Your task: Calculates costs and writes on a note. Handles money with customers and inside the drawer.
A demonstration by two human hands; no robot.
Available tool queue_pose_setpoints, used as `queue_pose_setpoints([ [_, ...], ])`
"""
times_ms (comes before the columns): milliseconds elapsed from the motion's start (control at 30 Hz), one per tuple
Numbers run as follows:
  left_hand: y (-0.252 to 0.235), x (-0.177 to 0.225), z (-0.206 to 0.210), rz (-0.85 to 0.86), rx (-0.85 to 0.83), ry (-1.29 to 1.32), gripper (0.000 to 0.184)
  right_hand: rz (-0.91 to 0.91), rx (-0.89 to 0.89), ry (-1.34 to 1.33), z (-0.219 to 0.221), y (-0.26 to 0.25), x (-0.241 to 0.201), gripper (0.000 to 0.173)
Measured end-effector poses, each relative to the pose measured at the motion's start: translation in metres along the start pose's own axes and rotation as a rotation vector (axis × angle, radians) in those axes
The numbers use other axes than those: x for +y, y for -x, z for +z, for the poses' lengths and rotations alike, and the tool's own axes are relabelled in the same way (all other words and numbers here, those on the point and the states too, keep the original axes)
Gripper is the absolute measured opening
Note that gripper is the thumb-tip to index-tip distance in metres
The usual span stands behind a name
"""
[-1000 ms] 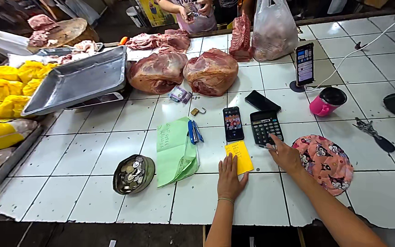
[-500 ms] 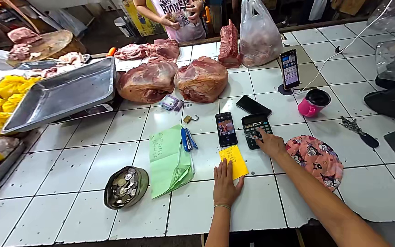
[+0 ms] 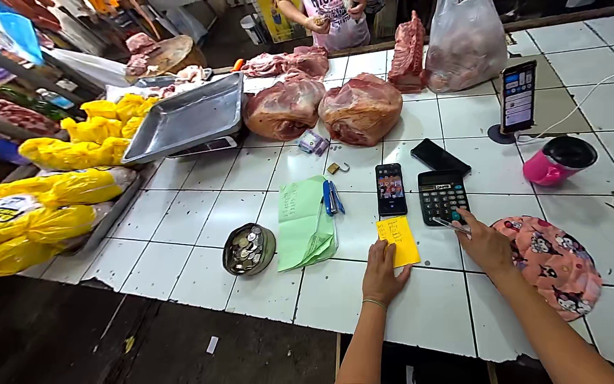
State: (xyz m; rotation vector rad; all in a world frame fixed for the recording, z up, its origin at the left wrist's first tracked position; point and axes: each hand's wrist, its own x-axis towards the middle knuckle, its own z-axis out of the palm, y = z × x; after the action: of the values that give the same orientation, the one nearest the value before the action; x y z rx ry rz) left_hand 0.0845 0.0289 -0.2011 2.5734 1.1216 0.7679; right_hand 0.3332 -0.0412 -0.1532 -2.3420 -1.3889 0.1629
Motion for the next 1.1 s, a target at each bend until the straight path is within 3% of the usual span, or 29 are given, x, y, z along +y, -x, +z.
queue_pose_setpoints([
  [67,0.000,0.002,0.000,-0.001,-0.021,0.007,0.059,0.048,-0.093,0.001,-0.001,0.004,0.001,0.042],
  [200,-0.001,0.002,0.001,0.006,-0.038,-0.009,0.059,-0.127,0.100,-0.024,0.005,0.027,0.002,0.040],
  [333,0.000,0.003,0.001,-0.002,-0.051,-0.002,0.058,-0.068,-0.071,0.016,0.007,0.037,-0.004,0.041],
  [467,0.000,0.004,0.001,-0.007,-0.054,0.015,0.059,0.033,-0.240,-0.002,-0.014,-0.003,-0.025,0.053],
  [633,0.000,0.003,0.002,-0.012,-0.031,-0.008,0.059,0.087,-0.350,0.035,-0.005,-0.049,-0.038,0.057],
  [767,-0.002,0.002,0.001,-0.018,-0.036,-0.003,0.060,0.031,-0.337,0.026,-0.005,-0.045,-0.046,0.055],
  [867,-0.001,0.001,0.001,-0.013,-0.030,-0.011,0.060,0.031,-0.444,0.053,-0.007,-0.041,-0.052,0.055],
  [1100,-0.002,-0.002,0.000,-0.002,-0.030,-0.005,0.057,0.004,-0.012,-0.069,-0.030,-0.013,-0.036,0.051],
])
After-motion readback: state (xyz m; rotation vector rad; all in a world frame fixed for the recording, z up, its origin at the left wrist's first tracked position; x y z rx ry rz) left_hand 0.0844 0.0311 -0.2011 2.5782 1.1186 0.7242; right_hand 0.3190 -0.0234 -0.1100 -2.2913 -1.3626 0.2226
